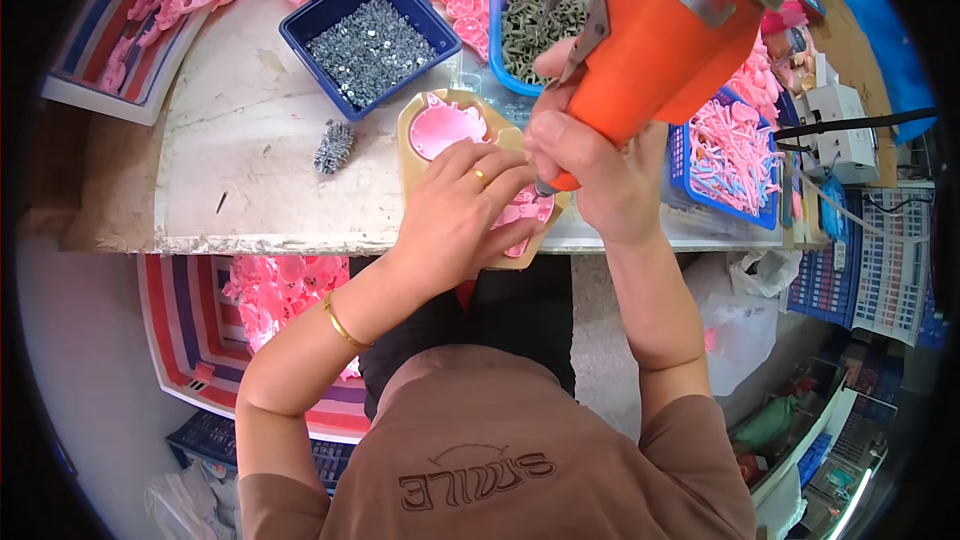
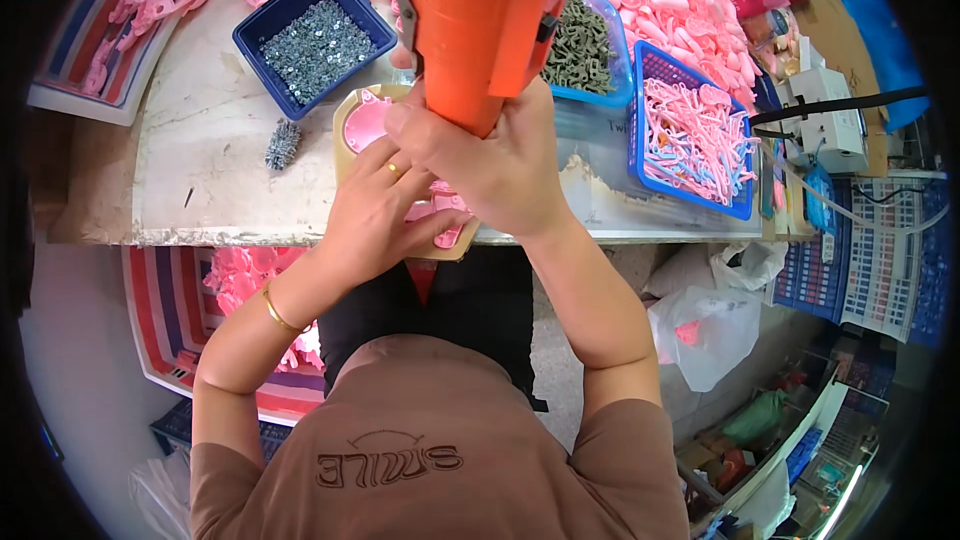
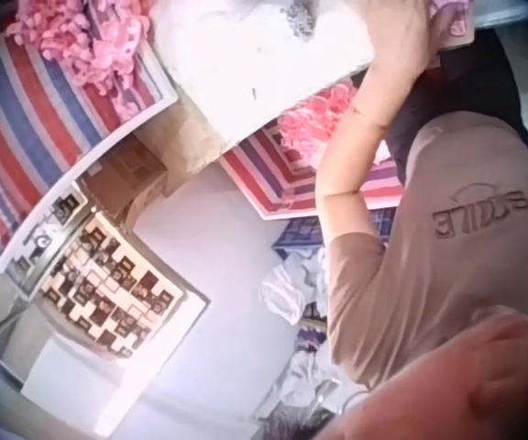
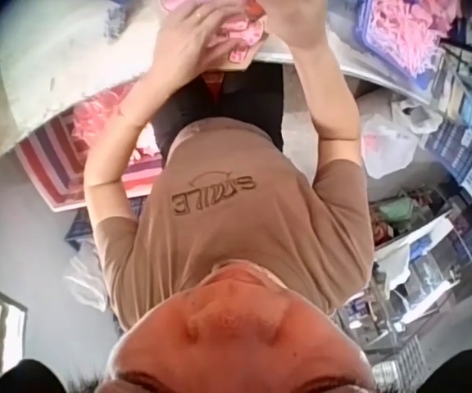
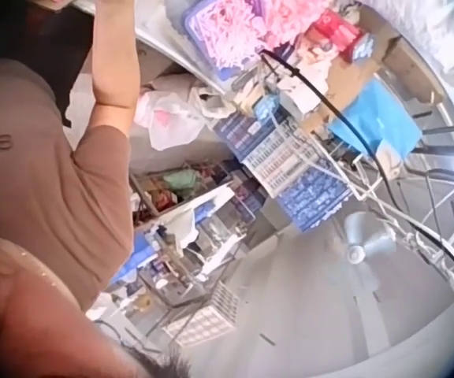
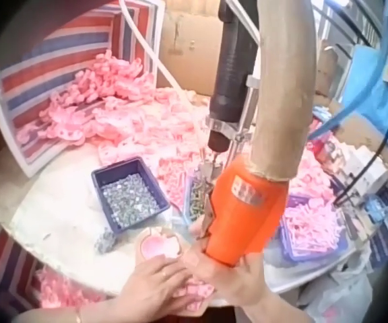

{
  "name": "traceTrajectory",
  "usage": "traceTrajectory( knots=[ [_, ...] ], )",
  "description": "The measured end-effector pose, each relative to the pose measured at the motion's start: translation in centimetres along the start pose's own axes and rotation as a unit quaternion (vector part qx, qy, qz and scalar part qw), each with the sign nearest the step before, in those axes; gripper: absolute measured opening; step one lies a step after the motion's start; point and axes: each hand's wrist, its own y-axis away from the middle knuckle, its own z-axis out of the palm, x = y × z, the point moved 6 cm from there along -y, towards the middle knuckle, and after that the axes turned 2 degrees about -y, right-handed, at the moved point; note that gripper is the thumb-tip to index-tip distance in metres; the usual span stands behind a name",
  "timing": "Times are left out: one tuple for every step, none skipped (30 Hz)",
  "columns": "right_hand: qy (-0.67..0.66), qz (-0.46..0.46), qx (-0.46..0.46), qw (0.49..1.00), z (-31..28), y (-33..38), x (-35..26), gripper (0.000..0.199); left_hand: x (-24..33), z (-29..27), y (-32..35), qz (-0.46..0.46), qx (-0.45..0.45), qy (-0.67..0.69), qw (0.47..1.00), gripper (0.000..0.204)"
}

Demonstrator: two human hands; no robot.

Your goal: Assemble pink plastic toy components at a factory workbench using a pneumatic tool.

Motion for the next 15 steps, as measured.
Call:
traceTrajectory(
  knots=[
    [0.0,0.001,0.0,1.0,0.1,0.0,-0.2,0.031,0.2,0.1,-0.2,0.007,0.011,0.004,1.0,0.036],
    [-0.002,-0.001,0.0,1.0,0.2,-0.1,-0.3,0.032,0.2,0.5,-0.2,0.006,0.01,0.004,1.0,0.036],
    [-0.003,-0.002,0.0,1.0,0.4,-0.2,-0.4,0.032,0.1,0.9,0.0,0.004,0.014,0.005,1.0,0.033],
    [-0.004,-0.004,0.0,1.0,0.4,-0.2,-0.5,0.033,0.1,1.1,0.1,0.001,0.018,0.006,1.0,0.029],
    [-0.004,-0.004,0.0,1.0,0.3,-0.1,-0.5,0.033,0.1,1.1,0.1,0.002,0.018,0.006,1.0,0.029],
    [0.004,-0.015,-0.002,1.0,0.2,-0.1,-0.6,0.033,0.2,1.2,0.2,-0.003,0.012,0.007,1.0,0.026],
    [0.012,-0.026,-0.004,1.0,0.2,-0.1,-0.7,0.034,0.2,1.2,0.3,-0.007,0.007,0.008,1.0,0.023],
    [0.012,-0.026,-0.004,1.0,0.2,0.0,-0.8,0.034,0.2,1.2,0.3,-0.006,0.007,0.008,1.0,0.023],
    [0.004,-0.019,-0.002,1.0,0.2,0.0,-0.8,0.034,0.4,1.2,0.3,0.004,0.002,-0.004,1.0,0.021],
    [-0.003,-0.012,0.0,1.0,0.1,0.1,-0.7,0.035,0.6,1.1,0.4,0.014,-0.002,-0.016,1.0,0.019],
    [-0.001,-0.012,0.001,1.0,0.0,0.1,-0.8,0.035,0.5,1.0,0.4,0.016,-0.003,-0.015,1.0,0.019],
    [-0.009,-0.018,-0.006,1.0,-0.1,0.2,-1.0,0.036,0.9,0.9,0.4,0.05,-0.01,-0.059,0.997,0.018],
    [-0.016,-0.023,-0.013,1.0,-0.2,0.3,-1.2,0.036,1.2,1.0,0.4,0.084,-0.017,-0.102,0.991,0.018],
    [-0.017,-0.023,-0.013,1.0,0.0,0.3,-1.4,0.036,1.3,1.0,0.4,0.083,-0.017,-0.102,0.991,0.018],
    [-0.016,-0.012,-0.008,1.0,0.3,0.4,-1.7,0.036,1.2,0.9,0.5,0.071,-0.007,-0.081,0.994,0.019]
  ],
)
